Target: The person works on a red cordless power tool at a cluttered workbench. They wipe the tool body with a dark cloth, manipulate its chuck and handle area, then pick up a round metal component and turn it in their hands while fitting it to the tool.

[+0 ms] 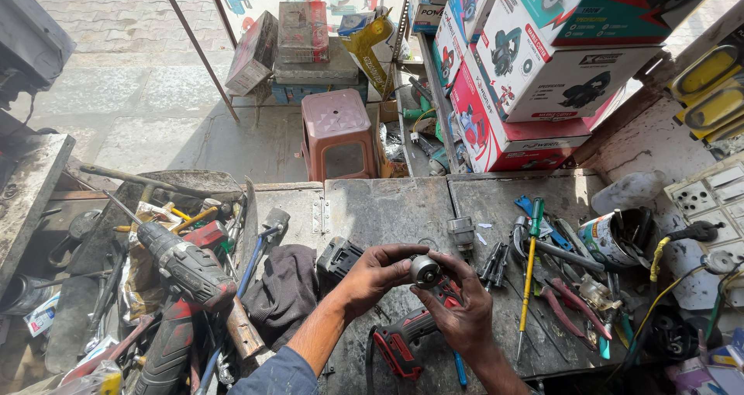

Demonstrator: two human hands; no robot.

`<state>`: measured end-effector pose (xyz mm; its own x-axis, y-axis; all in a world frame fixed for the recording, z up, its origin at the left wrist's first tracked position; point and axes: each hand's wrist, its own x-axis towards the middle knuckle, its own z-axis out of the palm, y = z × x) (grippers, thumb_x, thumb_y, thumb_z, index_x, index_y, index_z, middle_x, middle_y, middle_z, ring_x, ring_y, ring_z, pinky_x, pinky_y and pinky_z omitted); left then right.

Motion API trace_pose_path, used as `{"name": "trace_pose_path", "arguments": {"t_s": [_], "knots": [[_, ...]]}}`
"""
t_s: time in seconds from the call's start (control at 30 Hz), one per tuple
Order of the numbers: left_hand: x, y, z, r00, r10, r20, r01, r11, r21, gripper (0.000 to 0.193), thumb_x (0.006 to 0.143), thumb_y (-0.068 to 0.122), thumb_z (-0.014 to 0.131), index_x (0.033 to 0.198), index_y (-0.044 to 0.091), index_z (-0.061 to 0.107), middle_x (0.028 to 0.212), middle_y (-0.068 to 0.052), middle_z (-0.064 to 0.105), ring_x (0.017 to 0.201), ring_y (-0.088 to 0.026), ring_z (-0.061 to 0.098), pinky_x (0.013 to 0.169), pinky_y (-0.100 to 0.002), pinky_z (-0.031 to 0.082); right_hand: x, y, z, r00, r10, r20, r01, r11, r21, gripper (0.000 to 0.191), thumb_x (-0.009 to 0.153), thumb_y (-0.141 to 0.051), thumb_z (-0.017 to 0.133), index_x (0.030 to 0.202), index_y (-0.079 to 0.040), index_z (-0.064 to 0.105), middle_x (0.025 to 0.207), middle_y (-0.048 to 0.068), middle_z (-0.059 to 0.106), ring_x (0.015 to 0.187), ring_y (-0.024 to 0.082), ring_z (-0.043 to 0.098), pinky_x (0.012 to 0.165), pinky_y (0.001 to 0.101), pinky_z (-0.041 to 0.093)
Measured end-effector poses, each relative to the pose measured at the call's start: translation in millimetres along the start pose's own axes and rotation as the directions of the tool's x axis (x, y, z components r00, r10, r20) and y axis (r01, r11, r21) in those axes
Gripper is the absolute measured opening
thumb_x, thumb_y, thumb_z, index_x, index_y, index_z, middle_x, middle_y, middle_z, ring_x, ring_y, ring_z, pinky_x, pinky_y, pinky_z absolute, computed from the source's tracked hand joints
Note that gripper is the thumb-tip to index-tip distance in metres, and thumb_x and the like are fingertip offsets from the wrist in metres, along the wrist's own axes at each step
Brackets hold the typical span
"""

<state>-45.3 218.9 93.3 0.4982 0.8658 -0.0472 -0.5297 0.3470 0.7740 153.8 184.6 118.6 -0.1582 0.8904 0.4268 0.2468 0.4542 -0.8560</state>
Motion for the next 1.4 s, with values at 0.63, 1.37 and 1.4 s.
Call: {"name": "trace_pose_path", "arguments": {"t_s": [0.63, 1.37, 1.4], "knots": [[0.6, -5.2, -5.3, 0.998, -0.002, 0.060, 0.003, 1.000, -0.029, 0.053, 0.098, 0.025, 0.071, 0.143, -0.001, 0.059, 0.128, -0.012, 0.071, 0.119, -0.021, 0.068, 0.104, -0.038, 0.054, -4.8, -5.1, 5.0, 1.000, 0.019, -0.021, -0.019, 1.000, 0.014, 0.066, 0.078, -0.008, 0.086, 0.135, 0.000, 0.054, 0.133, 0.017, 0.068, 0.121, 0.024, 0.070, 0.100, 0.0346, 0.060], [-2.2, -4.5, -2.9, 0.995, 0.059, 0.082, -0.059, 0.998, 0.000, 0.052, 0.097, 0.027, 0.073, 0.140, 0.001, 0.061, 0.129, -0.011, 0.070, 0.122, -0.021, 0.067, 0.110, -0.041, 0.053, -6.3, -6.5, 3.1, 0.999, -0.035, -0.020, 0.034, 0.998, -0.046, 0.066, 0.078, -0.007, 0.086, 0.135, 0.000, 0.053, 0.133, 0.017, 0.069, 0.118, 0.023, 0.071, 0.097, 0.0334, 0.061], [-2.7, -4.2, -2.2, 0.996, 0.046, 0.074, -0.046, 0.999, -0.004, 0.052, 0.097, 0.027, 0.073, 0.140, 0.000, 0.061, 0.129, -0.011, 0.070, 0.122, -0.021, 0.068, 0.110, -0.041, 0.053, -6.1, -6.6, 2.8, 0.999, -0.047, -0.019, 0.046, 0.997, -0.055, 0.066, 0.078, -0.007, 0.086, 0.135, 0.000, 0.053, 0.133, 0.017, 0.069, 0.119, 0.023, 0.071, 0.098, 0.0335, 0.061]]}}
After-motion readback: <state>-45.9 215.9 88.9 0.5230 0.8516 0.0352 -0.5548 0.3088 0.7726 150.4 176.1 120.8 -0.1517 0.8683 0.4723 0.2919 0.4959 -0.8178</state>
